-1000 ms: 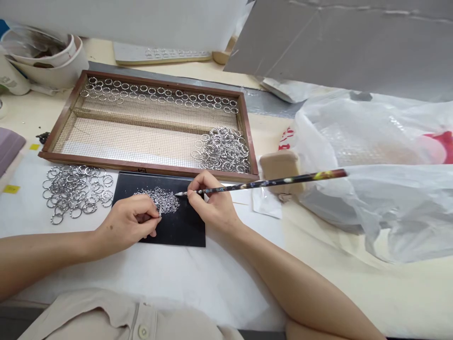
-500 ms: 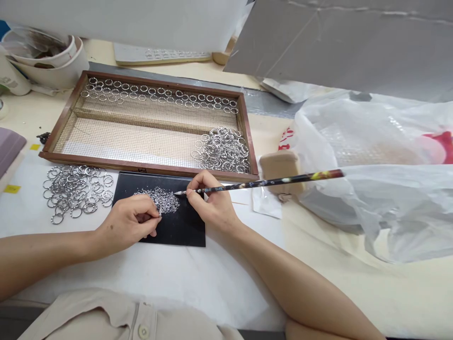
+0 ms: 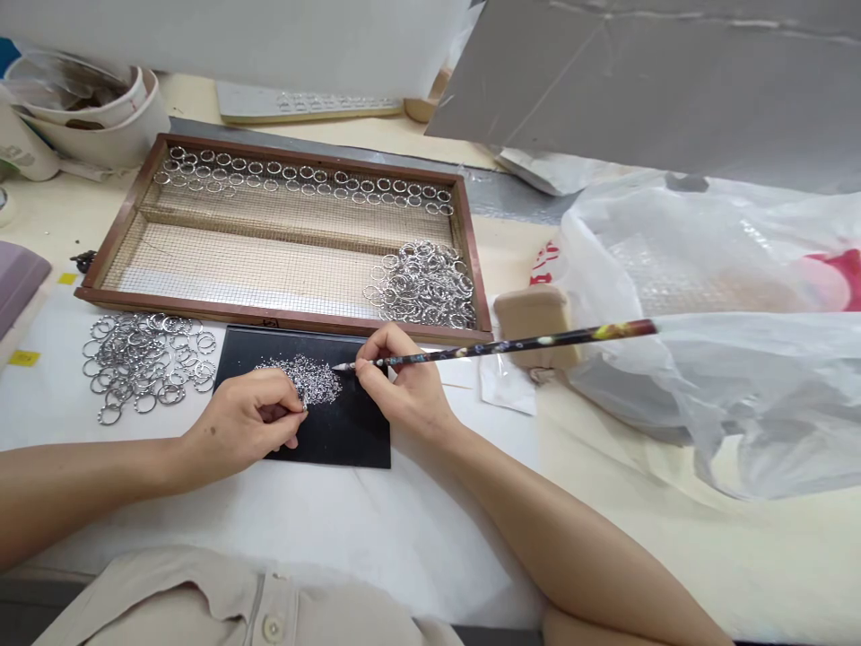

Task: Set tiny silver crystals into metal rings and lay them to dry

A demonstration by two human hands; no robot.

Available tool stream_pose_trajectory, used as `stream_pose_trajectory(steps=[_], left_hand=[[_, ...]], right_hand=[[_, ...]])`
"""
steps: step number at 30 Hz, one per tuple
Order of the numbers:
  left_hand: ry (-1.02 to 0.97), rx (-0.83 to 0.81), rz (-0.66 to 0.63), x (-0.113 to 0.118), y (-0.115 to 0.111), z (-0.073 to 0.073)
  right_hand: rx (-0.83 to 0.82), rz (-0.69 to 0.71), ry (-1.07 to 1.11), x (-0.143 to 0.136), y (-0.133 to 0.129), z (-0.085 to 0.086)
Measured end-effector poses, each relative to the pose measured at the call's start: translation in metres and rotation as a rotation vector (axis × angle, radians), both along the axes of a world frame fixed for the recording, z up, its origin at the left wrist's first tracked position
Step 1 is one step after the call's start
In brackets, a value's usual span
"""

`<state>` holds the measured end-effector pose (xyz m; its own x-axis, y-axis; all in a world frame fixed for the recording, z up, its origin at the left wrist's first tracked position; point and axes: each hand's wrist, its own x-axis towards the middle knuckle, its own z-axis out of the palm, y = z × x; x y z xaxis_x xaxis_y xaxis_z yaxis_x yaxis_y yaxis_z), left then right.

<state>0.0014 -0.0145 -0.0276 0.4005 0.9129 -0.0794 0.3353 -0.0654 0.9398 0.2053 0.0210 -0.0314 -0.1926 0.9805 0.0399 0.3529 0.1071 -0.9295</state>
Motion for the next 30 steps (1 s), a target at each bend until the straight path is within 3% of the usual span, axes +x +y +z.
stream_pose_trajectory(steps=[5,13,30], left_hand=[[-0.008,-0.001,-0.002,0.0,-0.001,0.0],[0.043,0.057,-0.015,0.0,0.0,-0.001],[0.063,0.085,-0.035,-0.001,0.0,0.002]], right_hand=[[0.029,0.03,0.113,0.001,-0.003,0.004],[0.055,0.271,0.265,-0.003,-0.019,0.022],[0.102,0.287,0.136,-0.007,-0.021,0.026]])
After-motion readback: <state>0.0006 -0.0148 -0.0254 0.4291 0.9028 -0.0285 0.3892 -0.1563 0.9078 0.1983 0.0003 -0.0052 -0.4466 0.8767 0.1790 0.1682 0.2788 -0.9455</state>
